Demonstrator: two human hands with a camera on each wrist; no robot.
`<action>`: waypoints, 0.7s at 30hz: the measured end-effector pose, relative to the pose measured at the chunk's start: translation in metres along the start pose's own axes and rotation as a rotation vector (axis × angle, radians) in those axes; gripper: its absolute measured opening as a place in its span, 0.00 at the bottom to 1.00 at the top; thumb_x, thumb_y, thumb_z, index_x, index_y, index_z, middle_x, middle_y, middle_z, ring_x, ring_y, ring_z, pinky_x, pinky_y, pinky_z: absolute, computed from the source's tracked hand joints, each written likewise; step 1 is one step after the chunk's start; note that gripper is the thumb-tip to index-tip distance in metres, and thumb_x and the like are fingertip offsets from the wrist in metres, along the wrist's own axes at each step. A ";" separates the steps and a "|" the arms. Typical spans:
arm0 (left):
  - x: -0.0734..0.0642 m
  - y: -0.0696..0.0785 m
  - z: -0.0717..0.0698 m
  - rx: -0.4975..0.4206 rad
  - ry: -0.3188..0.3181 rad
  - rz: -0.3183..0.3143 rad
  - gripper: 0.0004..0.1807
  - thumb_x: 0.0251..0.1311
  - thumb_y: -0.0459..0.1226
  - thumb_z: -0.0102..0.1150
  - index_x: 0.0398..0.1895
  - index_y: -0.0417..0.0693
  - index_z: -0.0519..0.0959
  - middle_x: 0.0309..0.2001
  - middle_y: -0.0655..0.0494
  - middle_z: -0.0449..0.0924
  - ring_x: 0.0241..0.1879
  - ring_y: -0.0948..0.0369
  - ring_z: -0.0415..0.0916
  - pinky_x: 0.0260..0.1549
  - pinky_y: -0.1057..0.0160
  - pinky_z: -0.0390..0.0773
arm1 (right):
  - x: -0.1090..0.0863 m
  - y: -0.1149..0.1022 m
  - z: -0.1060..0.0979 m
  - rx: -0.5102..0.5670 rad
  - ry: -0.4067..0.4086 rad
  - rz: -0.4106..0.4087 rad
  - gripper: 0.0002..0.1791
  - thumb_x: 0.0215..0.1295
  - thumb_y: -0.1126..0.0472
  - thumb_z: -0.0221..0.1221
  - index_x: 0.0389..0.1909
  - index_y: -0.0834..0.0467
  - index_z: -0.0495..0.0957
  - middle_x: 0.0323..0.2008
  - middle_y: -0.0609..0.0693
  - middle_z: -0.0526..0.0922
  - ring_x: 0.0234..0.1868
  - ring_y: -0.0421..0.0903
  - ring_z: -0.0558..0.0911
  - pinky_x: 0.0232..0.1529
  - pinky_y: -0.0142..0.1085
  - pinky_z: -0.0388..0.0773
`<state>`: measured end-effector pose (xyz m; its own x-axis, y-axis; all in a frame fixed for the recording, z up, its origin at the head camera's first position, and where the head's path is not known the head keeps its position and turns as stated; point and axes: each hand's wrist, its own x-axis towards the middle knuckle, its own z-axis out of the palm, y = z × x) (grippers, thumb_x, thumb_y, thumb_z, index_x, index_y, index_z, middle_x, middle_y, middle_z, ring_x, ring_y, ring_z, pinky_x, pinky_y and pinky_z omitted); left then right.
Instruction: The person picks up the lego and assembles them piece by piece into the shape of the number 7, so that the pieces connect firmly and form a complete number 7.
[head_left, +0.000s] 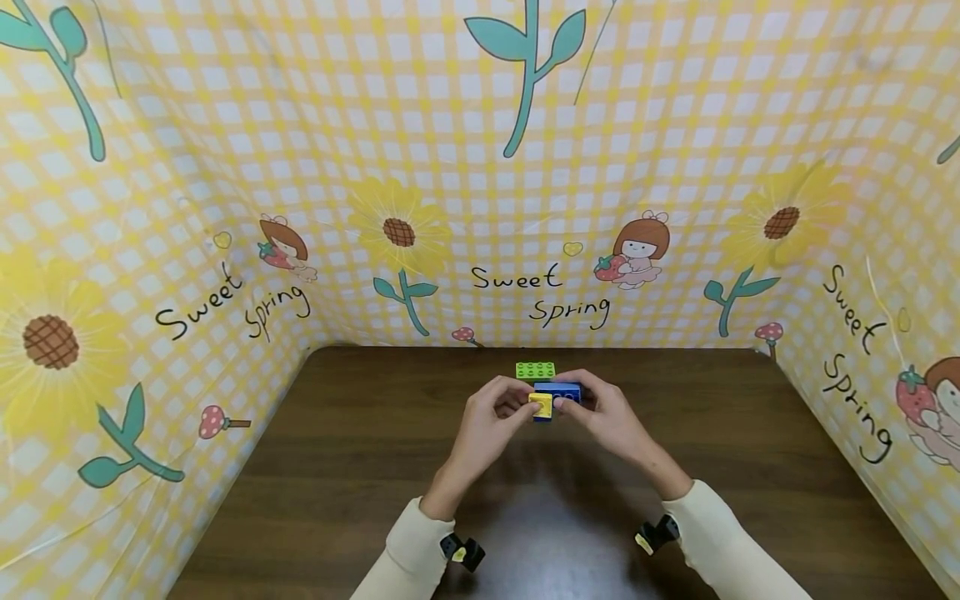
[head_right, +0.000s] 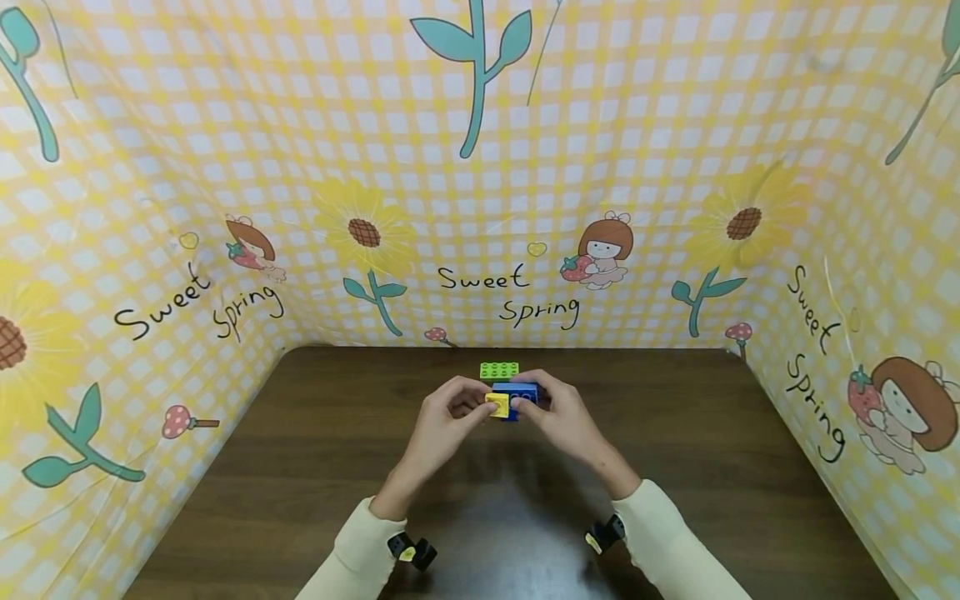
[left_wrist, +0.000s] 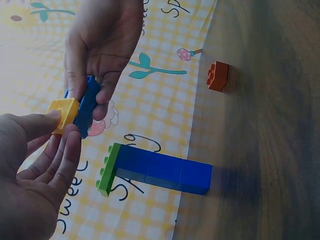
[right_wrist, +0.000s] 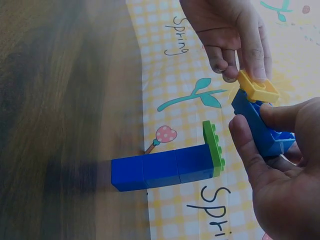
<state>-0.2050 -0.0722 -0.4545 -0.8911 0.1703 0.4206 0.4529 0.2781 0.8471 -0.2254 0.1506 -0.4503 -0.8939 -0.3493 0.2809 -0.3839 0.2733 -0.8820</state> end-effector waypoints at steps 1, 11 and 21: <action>0.000 0.000 0.000 -0.002 0.002 0.000 0.09 0.67 0.35 0.73 0.48 0.47 0.85 0.41 0.52 0.84 0.36 0.65 0.81 0.36 0.69 0.84 | 0.000 -0.001 0.000 0.000 0.001 -0.003 0.16 0.76 0.66 0.63 0.62 0.59 0.80 0.53 0.63 0.84 0.45 0.49 0.85 0.41 0.33 0.85; -0.001 -0.002 0.000 -0.015 0.016 0.029 0.09 0.66 0.35 0.73 0.46 0.46 0.84 0.40 0.52 0.84 0.35 0.65 0.81 0.36 0.69 0.84 | -0.001 -0.003 0.003 0.043 -0.034 -0.031 0.16 0.78 0.66 0.61 0.63 0.61 0.79 0.54 0.63 0.84 0.45 0.44 0.85 0.44 0.33 0.86; -0.003 -0.004 -0.001 -0.052 -0.009 0.014 0.16 0.67 0.38 0.73 0.56 0.49 0.84 0.50 0.51 0.86 0.46 0.57 0.87 0.43 0.68 0.86 | -0.004 -0.005 0.002 0.069 -0.037 -0.070 0.16 0.78 0.66 0.60 0.63 0.61 0.79 0.51 0.62 0.84 0.43 0.47 0.83 0.42 0.33 0.83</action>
<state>-0.2039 -0.0748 -0.4592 -0.8845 0.1818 0.4296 0.4628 0.2265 0.8571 -0.2198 0.1487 -0.4481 -0.8558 -0.3986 0.3297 -0.4271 0.1849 -0.8851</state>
